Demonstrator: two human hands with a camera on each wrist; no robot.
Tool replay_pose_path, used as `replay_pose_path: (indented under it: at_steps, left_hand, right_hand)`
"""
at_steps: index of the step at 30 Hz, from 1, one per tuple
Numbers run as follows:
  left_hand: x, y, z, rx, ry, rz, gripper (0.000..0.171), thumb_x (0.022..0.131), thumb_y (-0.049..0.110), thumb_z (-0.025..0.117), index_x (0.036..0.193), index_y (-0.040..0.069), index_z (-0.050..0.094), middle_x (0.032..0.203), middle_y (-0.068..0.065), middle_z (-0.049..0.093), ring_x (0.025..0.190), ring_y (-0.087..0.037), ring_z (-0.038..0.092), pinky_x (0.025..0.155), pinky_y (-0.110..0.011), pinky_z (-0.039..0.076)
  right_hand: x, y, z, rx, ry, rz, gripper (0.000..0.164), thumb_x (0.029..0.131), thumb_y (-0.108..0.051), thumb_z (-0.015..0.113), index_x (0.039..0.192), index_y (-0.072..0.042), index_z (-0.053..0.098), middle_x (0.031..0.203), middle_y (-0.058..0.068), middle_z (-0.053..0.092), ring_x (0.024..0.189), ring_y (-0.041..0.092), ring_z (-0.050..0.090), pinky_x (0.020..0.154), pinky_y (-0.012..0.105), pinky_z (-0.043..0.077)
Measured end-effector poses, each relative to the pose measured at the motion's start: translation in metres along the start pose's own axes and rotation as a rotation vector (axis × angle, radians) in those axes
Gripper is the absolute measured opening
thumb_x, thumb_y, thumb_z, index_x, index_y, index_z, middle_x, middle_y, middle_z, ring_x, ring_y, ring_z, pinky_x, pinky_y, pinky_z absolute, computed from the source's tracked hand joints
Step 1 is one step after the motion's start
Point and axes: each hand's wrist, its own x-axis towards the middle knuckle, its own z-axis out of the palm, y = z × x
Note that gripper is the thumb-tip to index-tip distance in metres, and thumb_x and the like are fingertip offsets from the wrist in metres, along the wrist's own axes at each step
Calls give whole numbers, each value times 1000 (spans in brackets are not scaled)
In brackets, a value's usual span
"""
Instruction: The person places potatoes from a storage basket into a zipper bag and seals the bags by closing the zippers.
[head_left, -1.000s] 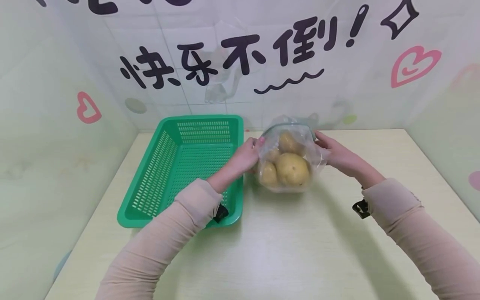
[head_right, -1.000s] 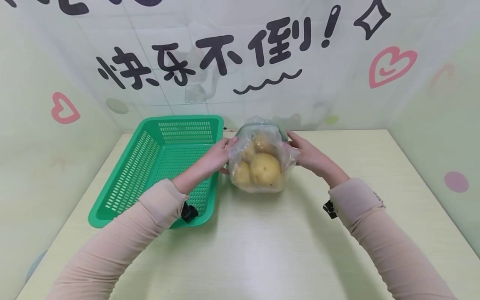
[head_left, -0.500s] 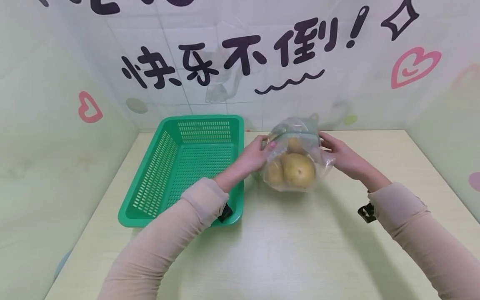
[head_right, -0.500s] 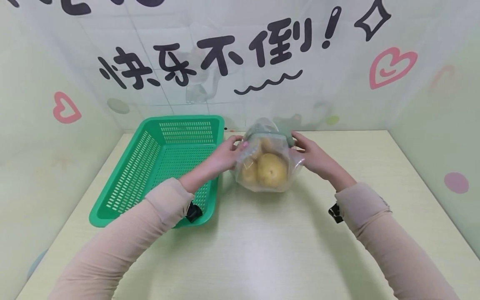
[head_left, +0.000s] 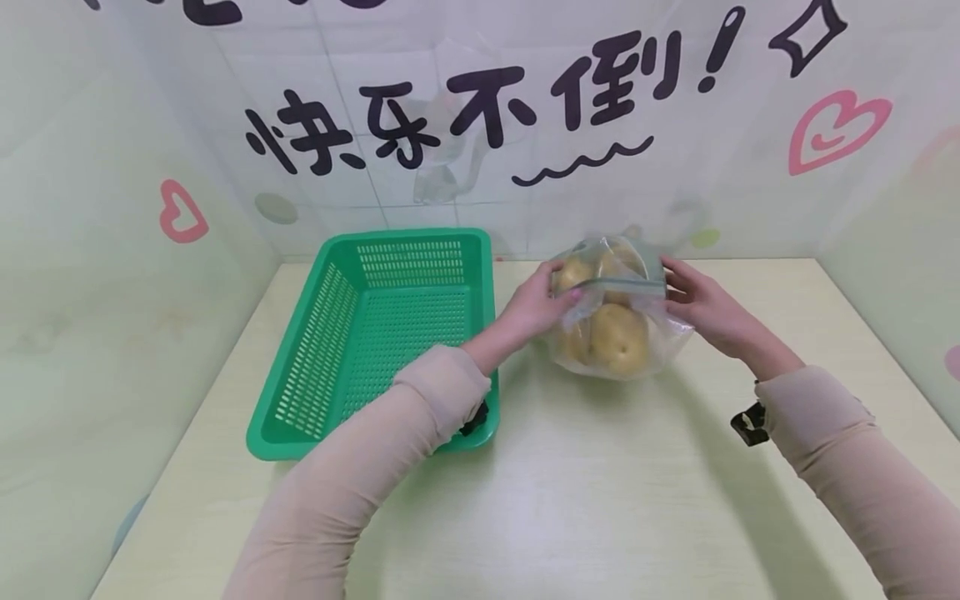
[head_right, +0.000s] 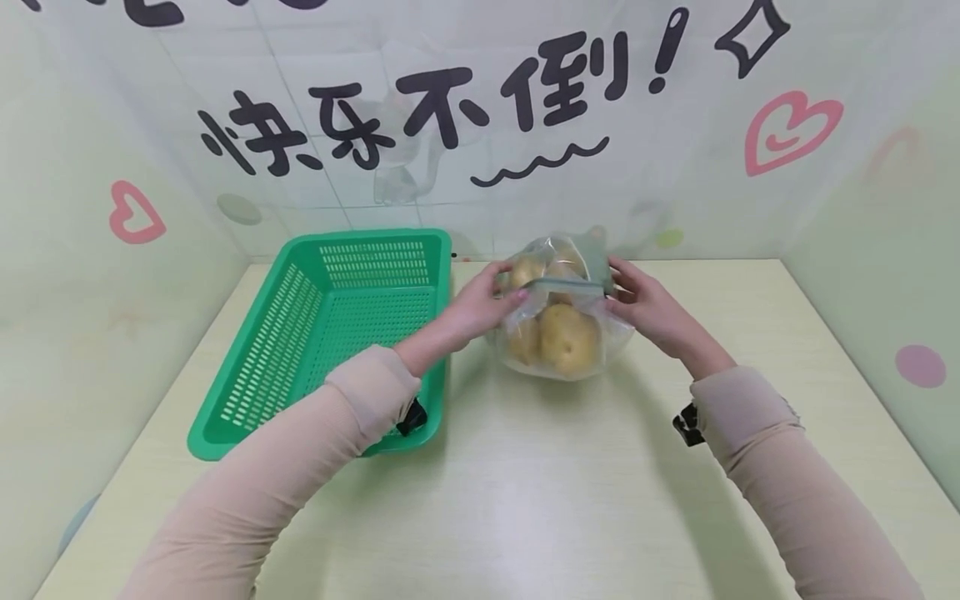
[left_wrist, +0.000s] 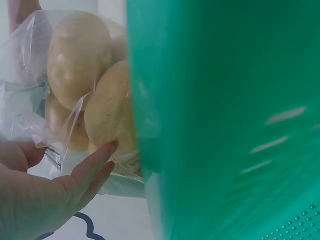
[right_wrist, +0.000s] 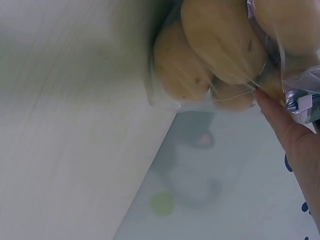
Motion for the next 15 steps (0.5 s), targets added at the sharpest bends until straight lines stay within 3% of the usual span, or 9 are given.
replay_pose_path:
  at_steps: [9, 15]
  left_hand:
    - [9, 10, 5, 73, -5, -18, 59, 97, 22, 54, 149, 8, 28, 150, -17, 39, 136, -31, 42, 111, -42, 39]
    - [15, 14, 14, -6, 9, 1, 60, 96, 15, 55, 148, 4, 27, 152, -17, 35, 139, -31, 37, 115, -41, 33]
  right_hand:
    - [0, 4, -6, 1, 40, -3, 72, 91, 14, 35, 151, 2, -3, 153, 36, 7, 138, 55, 12, 83, 0, 41]
    - [-1, 8, -14, -8, 75, -12, 72, 92, 13, 38, 153, -4, 3, 154, 35, 9, 138, 55, 14, 84, 1, 43]
